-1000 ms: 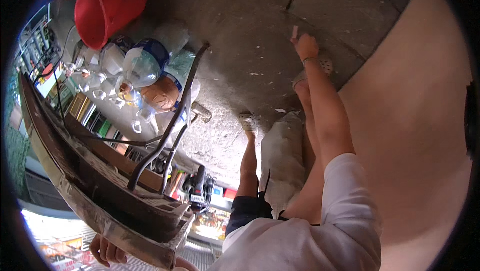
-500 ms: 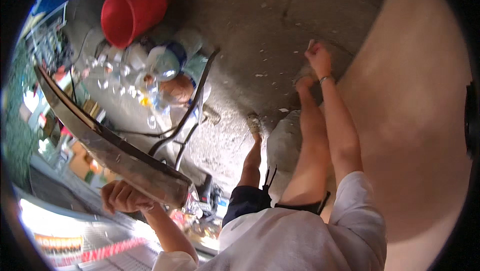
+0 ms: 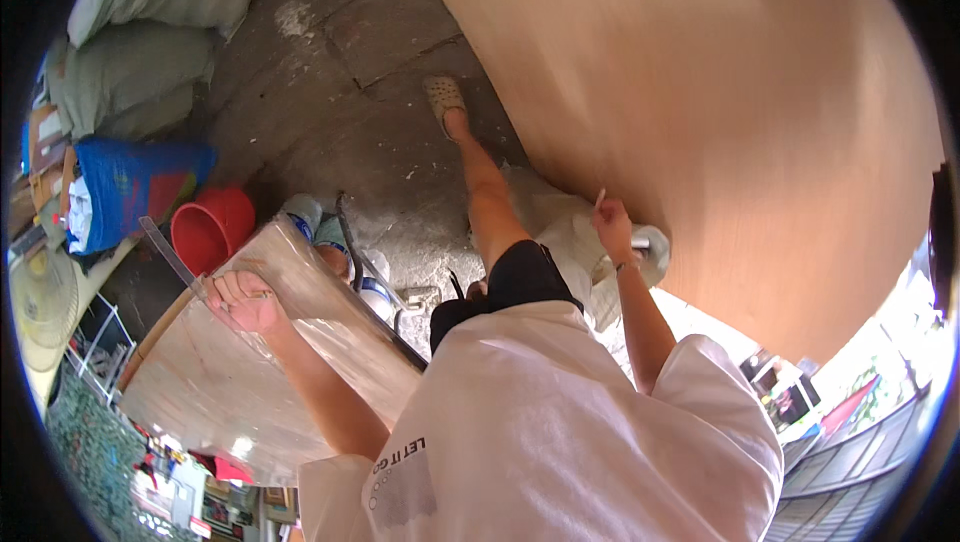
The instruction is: The person folds a light green cloth and a red cloth on a wooden table, then walks to a small shop area to pick up a plastic bag. The person places the folded red cloth into the plastic bag and ties it shut.
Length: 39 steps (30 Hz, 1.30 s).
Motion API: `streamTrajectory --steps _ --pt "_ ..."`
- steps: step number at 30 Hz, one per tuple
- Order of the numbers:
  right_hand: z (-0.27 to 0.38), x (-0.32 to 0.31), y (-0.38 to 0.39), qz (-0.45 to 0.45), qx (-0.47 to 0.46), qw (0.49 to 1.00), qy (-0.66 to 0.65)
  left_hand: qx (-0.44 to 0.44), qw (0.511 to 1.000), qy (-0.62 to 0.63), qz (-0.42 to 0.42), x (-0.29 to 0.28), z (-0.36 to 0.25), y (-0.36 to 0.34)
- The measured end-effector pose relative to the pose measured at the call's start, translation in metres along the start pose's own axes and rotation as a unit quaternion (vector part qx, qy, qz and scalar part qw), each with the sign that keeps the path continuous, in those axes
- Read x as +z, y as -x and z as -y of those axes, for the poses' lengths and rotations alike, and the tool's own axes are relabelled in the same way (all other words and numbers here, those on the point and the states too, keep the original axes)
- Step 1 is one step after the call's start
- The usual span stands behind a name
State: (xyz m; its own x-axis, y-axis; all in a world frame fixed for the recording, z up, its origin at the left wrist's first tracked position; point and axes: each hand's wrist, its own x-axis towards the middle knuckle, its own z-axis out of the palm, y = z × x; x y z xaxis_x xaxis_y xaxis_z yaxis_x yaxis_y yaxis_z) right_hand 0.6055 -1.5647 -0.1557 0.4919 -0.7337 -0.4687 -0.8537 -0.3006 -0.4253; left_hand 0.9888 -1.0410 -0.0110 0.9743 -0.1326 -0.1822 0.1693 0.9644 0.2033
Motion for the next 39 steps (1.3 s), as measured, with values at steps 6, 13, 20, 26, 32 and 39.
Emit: streamTrajectory --steps 6,13,20,26,32,39 --pt "-0.059 -0.035 0.125 -0.242 0.173 0.955 -0.007 0.002 0.997 -0.043 0.061 0.004 0.010 -0.009" --pt "-0.078 -0.050 0.071 0.052 0.157 0.969 0.186 0.034 0.983 -0.129 -0.123 0.013 -0.006 0.009" --pt "0.288 -0.081 -0.133 0.075 -0.119 0.977 -0.163 -0.066 0.845 -0.517 -0.122 0.129 0.046 -0.094" --pt "0.716 -0.118 -0.148 0.299 -0.421 0.808 -0.285 -0.018 0.608 -0.781 0.139 0.276 0.120 -0.282" --pt "0.924 -0.116 -0.213 0.363 -0.485 0.777 -0.172 -0.065 0.553 -0.801 0.219 0.295 0.119 -0.456" --pt "1.097 -0.137 -0.334 0.051 -0.507 0.834 -0.211 -0.082 0.754 -0.648 -0.075 0.258 0.051 -0.675"
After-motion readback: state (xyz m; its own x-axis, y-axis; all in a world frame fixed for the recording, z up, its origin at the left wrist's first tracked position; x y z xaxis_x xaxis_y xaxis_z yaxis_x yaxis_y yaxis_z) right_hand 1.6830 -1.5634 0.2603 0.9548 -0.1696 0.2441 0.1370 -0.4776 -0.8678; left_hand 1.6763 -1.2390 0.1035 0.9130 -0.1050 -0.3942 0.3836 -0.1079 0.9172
